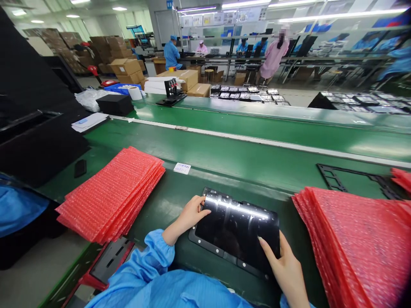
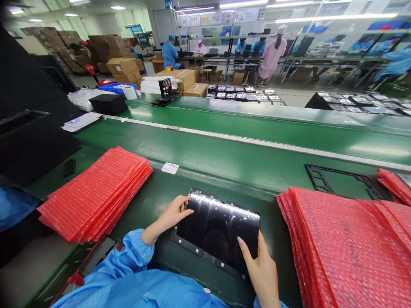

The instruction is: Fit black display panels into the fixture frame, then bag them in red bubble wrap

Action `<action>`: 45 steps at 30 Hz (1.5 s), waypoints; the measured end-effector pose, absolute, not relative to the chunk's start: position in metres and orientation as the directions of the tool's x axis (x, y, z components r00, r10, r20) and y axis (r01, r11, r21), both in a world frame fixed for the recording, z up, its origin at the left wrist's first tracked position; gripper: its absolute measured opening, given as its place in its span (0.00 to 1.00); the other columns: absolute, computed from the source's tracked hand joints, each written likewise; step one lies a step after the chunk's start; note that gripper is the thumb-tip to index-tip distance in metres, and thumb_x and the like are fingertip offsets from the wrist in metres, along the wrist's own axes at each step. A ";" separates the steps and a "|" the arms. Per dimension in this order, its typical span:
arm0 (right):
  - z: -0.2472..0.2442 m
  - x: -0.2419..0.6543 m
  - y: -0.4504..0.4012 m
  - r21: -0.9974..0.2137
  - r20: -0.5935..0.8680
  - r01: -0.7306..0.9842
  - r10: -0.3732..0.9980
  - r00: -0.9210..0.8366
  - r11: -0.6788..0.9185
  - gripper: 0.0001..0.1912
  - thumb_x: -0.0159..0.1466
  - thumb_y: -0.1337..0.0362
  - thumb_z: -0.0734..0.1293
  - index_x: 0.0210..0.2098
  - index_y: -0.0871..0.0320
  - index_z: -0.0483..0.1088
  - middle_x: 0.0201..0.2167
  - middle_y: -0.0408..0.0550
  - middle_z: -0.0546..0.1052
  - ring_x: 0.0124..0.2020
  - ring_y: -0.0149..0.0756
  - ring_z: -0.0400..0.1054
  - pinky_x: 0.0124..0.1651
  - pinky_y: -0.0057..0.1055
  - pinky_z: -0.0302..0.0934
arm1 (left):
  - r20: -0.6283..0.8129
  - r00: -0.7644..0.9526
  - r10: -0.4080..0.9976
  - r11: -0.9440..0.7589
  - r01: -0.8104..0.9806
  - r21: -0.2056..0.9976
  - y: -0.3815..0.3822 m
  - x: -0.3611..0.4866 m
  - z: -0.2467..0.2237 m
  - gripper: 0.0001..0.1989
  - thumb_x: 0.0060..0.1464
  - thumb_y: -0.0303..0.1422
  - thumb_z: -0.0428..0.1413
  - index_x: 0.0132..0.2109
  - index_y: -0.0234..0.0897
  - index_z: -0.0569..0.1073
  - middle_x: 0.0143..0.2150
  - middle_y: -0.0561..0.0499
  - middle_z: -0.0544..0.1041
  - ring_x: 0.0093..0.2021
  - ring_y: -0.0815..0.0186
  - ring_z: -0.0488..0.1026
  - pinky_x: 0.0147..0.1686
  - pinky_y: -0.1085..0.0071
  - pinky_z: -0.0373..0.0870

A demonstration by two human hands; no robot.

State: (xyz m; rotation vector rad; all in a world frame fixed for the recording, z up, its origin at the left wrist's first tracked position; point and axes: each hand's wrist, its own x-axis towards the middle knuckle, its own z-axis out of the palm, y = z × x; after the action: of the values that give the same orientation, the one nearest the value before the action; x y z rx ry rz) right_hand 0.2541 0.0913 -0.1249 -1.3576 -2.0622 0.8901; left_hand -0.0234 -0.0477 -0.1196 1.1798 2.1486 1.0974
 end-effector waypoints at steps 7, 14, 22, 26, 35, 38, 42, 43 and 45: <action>-0.127 0.259 0.091 -0.749 -0.020 0.610 0.911 -0.413 0.260 0.41 0.56 0.40 0.65 0.62 0.55 0.60 0.37 0.47 0.81 0.27 0.42 0.73 0.37 0.35 0.68 | -0.013 -0.517 0.856 0.389 0.628 0.674 -0.052 -0.017 -0.113 0.20 0.56 0.37 0.55 0.55 0.37 0.69 0.43 0.49 0.69 0.34 0.67 0.70 0.36 0.70 0.69; -0.124 0.260 0.092 -0.622 -0.166 0.748 0.895 -0.414 0.231 0.44 0.57 0.36 0.60 0.63 0.58 0.57 0.14 0.36 0.67 0.17 0.41 0.66 0.27 0.35 0.61 | -0.001 -0.516 0.856 0.467 0.774 0.427 -0.060 0.001 -0.110 0.22 0.63 0.39 0.46 0.61 0.35 0.64 0.48 0.42 0.68 0.46 0.55 0.72 0.42 0.61 0.71; -0.116 0.257 0.097 -0.489 -0.168 0.801 0.864 -0.475 0.345 0.41 0.61 0.36 0.54 0.63 0.58 0.57 0.16 0.41 0.71 0.21 0.46 0.72 0.26 0.35 0.62 | -0.023 -0.488 0.872 0.476 0.838 0.269 -0.057 0.003 -0.106 0.21 0.64 0.38 0.44 0.60 0.35 0.64 0.47 0.42 0.70 0.44 0.57 0.73 0.36 0.65 0.73; -0.121 0.259 0.103 -0.207 -0.086 0.842 0.848 -0.522 0.497 0.41 0.63 0.37 0.52 0.64 0.61 0.56 0.25 0.51 0.78 0.26 0.50 0.75 0.26 0.38 0.63 | -0.035 -0.483 0.875 0.480 0.855 0.196 -0.054 0.003 -0.099 0.20 0.63 0.36 0.46 0.59 0.35 0.67 0.46 0.42 0.72 0.43 0.56 0.73 0.33 0.67 0.72; -0.112 0.256 0.121 -0.134 0.168 0.567 0.582 -0.795 0.813 0.23 0.63 0.53 0.64 0.56 0.53 0.69 0.59 0.52 0.70 0.58 0.52 0.62 0.59 0.52 0.53 | 0.051 -0.420 0.906 0.415 0.906 0.084 -0.051 -0.005 -0.101 0.20 0.63 0.31 0.43 0.56 0.37 0.72 0.45 0.41 0.75 0.45 0.55 0.70 0.38 0.63 0.71; -0.105 0.258 0.121 -0.185 0.102 0.594 0.616 -0.781 0.783 0.28 0.63 0.50 0.64 0.59 0.53 0.65 0.60 0.51 0.69 0.59 0.51 0.61 0.63 0.59 0.42 | 0.073 -0.350 0.934 0.342 0.934 0.100 -0.059 -0.016 -0.113 0.21 0.63 0.31 0.42 0.59 0.40 0.69 0.60 0.42 0.70 0.58 0.51 0.65 0.51 0.54 0.67; -0.102 0.263 0.117 -0.211 -0.029 0.600 0.609 -0.793 0.772 0.45 0.52 0.40 0.69 0.63 0.56 0.59 0.65 0.55 0.61 0.64 0.55 0.55 0.63 0.64 0.38 | -0.033 -0.208 0.977 0.211 0.956 0.206 -0.073 -0.029 -0.127 0.43 0.52 0.52 0.54 0.69 0.42 0.49 0.71 0.44 0.51 0.69 0.46 0.48 0.62 0.42 0.51; -0.103 0.263 0.115 -0.207 -0.059 0.604 0.607 -0.793 0.769 0.48 0.50 0.39 0.70 0.63 0.56 0.58 0.66 0.56 0.58 0.65 0.56 0.53 0.63 0.64 0.39 | -0.063 -0.190 0.980 0.200 0.952 0.230 -0.075 -0.031 -0.128 0.50 0.47 0.55 0.56 0.70 0.42 0.45 0.71 0.43 0.48 0.69 0.46 0.47 0.62 0.42 0.48; -0.105 0.264 0.112 -0.188 -0.090 0.622 0.617 -0.782 0.761 0.50 0.48 0.40 0.71 0.64 0.57 0.58 0.66 0.56 0.57 0.65 0.57 0.52 0.62 0.63 0.42 | -0.106 -0.201 0.974 0.221 0.942 0.251 -0.077 -0.034 -0.130 0.55 0.42 0.57 0.58 0.70 0.43 0.42 0.72 0.42 0.44 0.70 0.46 0.45 0.63 0.42 0.46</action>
State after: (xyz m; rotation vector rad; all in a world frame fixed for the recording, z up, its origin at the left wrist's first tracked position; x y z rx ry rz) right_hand 0.2639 0.1121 -0.1047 -1.0444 -2.9692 0.3297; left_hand -0.0338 -0.0769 -0.1305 1.8122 2.2545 0.1912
